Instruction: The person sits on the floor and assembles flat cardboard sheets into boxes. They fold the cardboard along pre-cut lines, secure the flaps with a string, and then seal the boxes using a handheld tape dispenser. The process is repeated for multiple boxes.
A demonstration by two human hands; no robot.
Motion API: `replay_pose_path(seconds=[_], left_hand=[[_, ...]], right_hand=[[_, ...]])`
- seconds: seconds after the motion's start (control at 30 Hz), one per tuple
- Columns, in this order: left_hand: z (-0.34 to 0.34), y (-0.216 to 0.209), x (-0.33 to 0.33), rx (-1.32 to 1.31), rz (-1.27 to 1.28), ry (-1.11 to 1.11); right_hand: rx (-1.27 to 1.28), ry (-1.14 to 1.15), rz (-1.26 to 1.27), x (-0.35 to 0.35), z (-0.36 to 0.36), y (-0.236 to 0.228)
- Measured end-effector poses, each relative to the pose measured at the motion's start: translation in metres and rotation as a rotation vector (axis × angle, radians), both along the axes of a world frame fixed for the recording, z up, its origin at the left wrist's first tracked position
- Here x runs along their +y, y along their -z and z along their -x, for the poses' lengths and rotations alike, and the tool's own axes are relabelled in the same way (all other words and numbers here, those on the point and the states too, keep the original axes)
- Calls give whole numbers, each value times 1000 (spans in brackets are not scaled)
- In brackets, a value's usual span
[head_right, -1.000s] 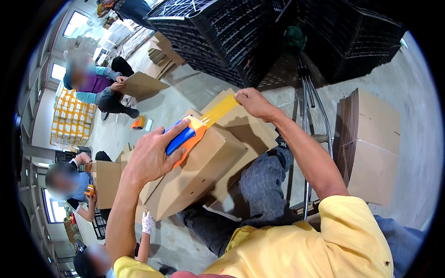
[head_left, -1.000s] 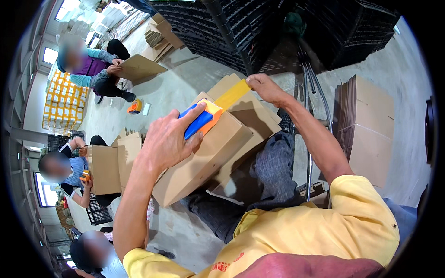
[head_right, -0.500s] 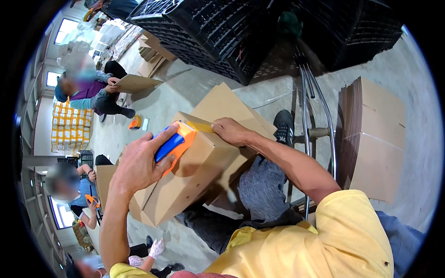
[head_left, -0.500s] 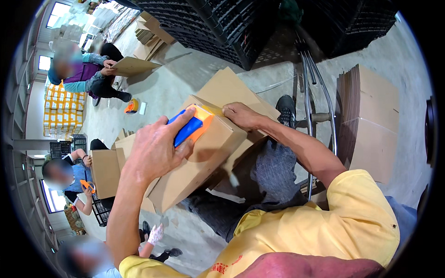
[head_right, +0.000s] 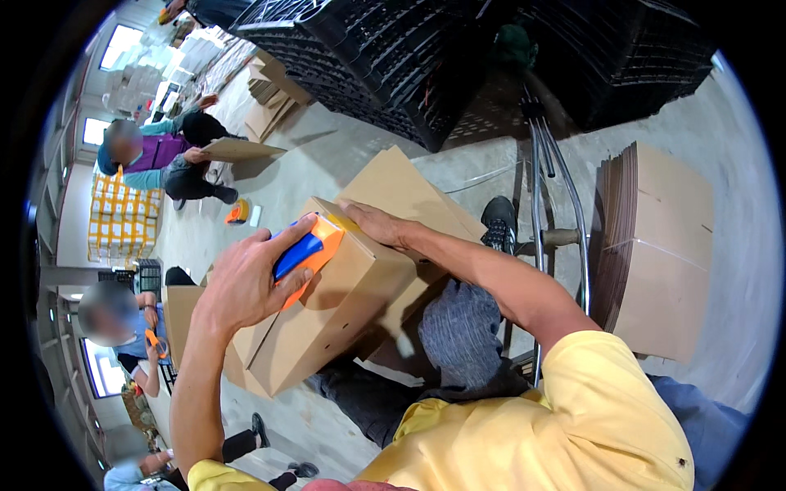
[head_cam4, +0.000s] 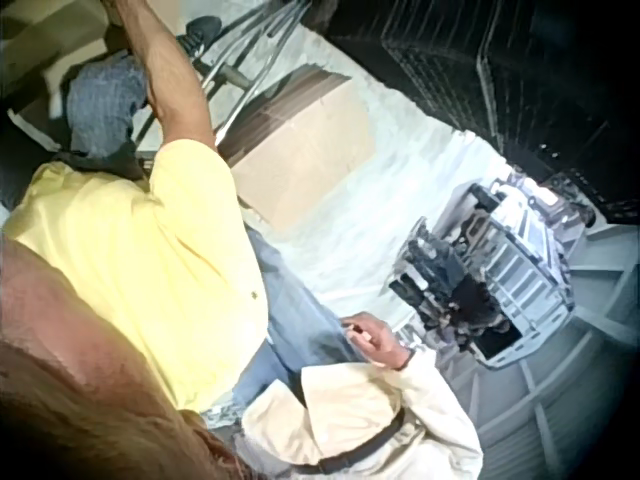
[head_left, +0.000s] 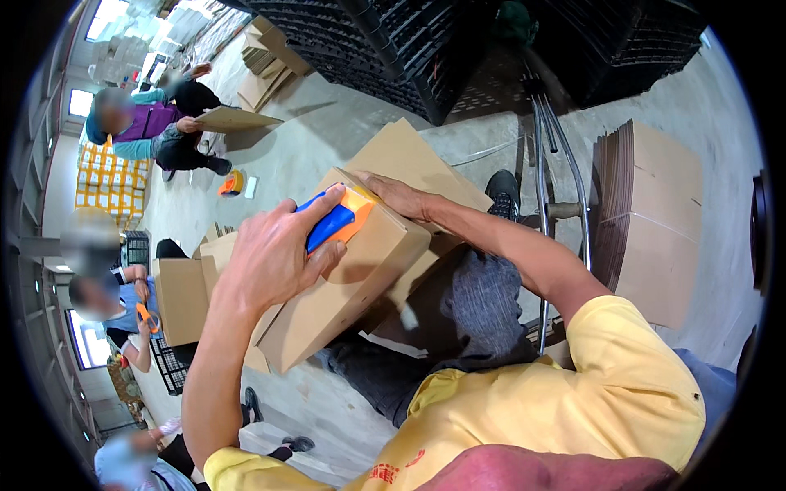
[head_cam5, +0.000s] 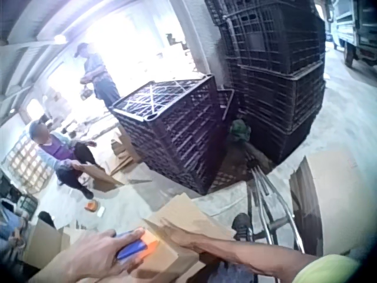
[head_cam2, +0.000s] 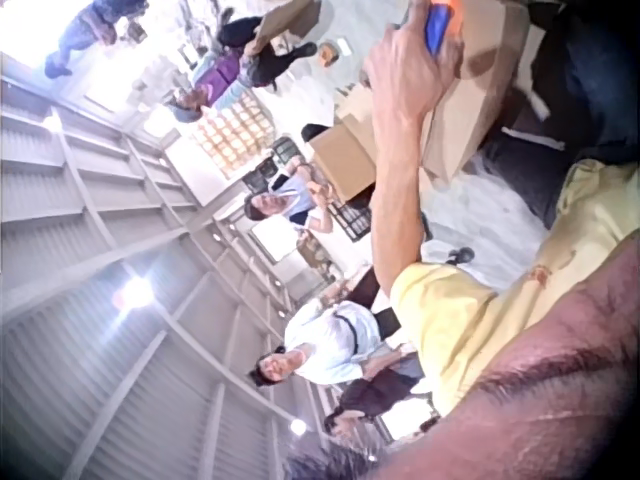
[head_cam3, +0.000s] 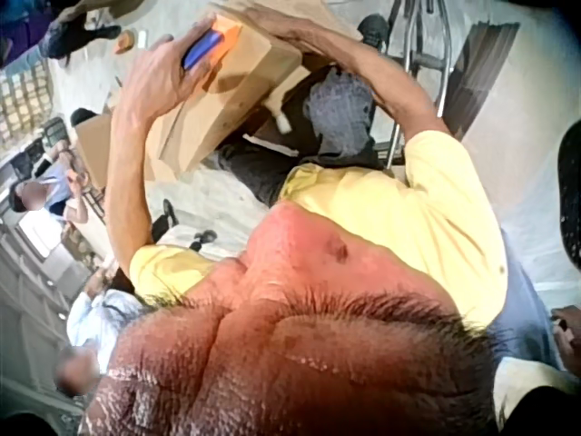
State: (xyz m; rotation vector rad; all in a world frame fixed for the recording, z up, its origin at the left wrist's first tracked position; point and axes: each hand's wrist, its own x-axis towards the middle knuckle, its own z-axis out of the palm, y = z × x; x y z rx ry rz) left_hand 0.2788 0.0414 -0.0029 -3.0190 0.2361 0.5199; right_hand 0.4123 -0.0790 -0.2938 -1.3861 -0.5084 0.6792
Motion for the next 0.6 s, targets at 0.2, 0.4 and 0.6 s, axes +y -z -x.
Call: replay_pose_path(seconds=[0.2,0.4,0.6], left_hand=[[-2,3,13,-83,52,112],[-6,13,16,-17,21,90],[33,9,47,78,-85,40]], right_hand=[[-148,137,119,-43,20,-19],[-231,-51,52,-60,77,-88],[-235,-27,101,-53,77,-95]])
